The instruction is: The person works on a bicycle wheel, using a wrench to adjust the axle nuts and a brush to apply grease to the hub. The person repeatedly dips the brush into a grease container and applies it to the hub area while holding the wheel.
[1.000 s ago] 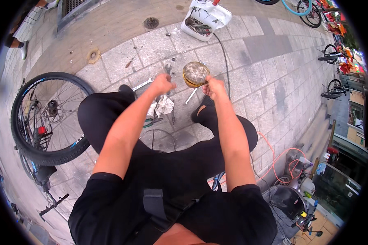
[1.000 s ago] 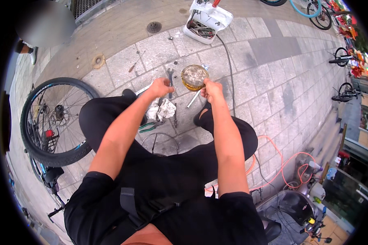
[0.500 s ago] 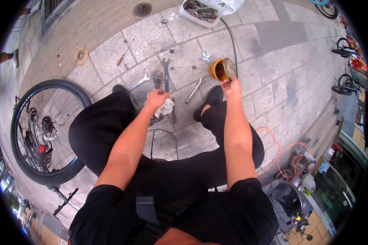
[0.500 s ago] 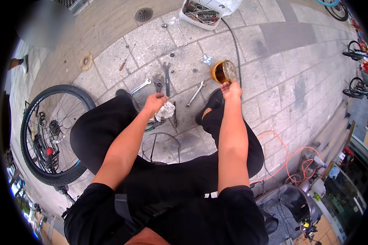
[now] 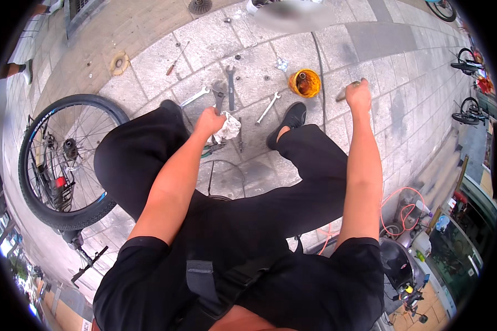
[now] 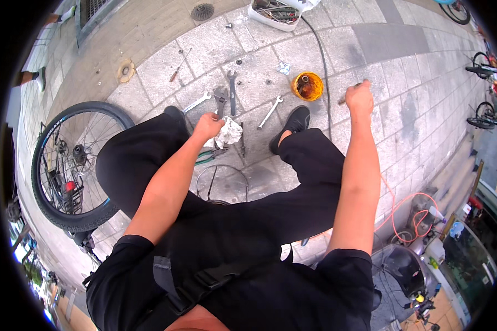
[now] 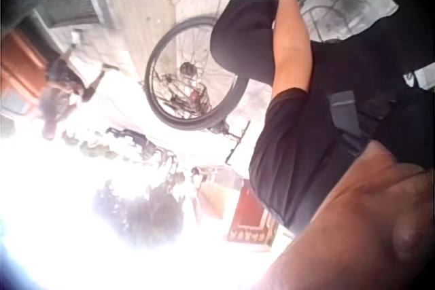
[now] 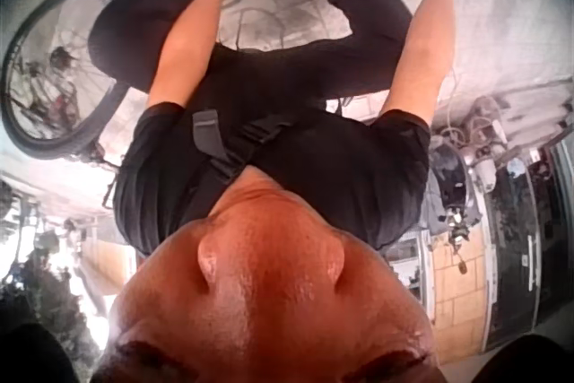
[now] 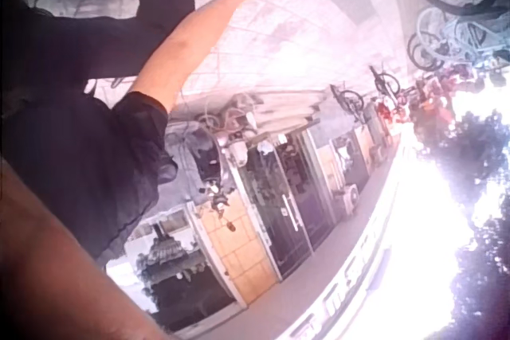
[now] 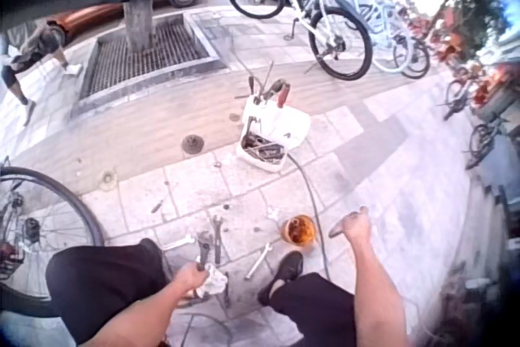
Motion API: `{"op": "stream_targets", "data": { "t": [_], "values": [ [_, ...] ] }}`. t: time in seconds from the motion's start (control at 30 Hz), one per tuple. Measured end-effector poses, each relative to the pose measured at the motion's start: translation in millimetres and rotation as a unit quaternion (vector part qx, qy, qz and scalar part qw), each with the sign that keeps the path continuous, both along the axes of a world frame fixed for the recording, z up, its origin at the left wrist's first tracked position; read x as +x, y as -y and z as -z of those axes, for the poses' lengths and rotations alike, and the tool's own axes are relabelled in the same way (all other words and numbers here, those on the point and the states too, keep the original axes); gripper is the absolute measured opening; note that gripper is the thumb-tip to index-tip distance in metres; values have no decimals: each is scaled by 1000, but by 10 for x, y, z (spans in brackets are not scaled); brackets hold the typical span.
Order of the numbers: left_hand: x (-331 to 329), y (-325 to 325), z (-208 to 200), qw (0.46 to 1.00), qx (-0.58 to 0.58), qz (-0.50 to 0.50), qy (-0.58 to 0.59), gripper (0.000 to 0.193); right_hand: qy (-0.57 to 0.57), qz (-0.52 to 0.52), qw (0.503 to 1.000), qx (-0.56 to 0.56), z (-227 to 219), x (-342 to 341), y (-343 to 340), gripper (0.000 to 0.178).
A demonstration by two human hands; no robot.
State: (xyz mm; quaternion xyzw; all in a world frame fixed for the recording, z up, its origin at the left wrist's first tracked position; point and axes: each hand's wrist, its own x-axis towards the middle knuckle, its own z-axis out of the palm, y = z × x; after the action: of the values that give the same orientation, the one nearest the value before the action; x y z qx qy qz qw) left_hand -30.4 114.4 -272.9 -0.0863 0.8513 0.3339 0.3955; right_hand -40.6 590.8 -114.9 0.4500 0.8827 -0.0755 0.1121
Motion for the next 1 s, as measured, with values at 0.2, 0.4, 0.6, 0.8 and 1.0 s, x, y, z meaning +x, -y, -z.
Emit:
{"op": "stream_targets", "data": {
  "t": [0.2,0.4,0.6,0.8,1.0],
  "values": [
    [-636,-1,-747,981,66,-122,-133,60,156,-179,971,36,4,333,403,38],
    [-1297,302,-2531,919,214,-144,-299,54,113,-190,975,-24,360,614,908,36],
    [-1148,1259,-3641,813,253,-165,-498,50,-75,-179,979,-66,135,427,739,42],
    [-471,2861,-3783,763,-7,-215,-610,58,-151,-79,980,-102,-172,132,490,46],
    [529,4065,-3540,700,-365,-235,-567,55,-62,-194,968,-144,747,491,-315,46]
  ]
}}
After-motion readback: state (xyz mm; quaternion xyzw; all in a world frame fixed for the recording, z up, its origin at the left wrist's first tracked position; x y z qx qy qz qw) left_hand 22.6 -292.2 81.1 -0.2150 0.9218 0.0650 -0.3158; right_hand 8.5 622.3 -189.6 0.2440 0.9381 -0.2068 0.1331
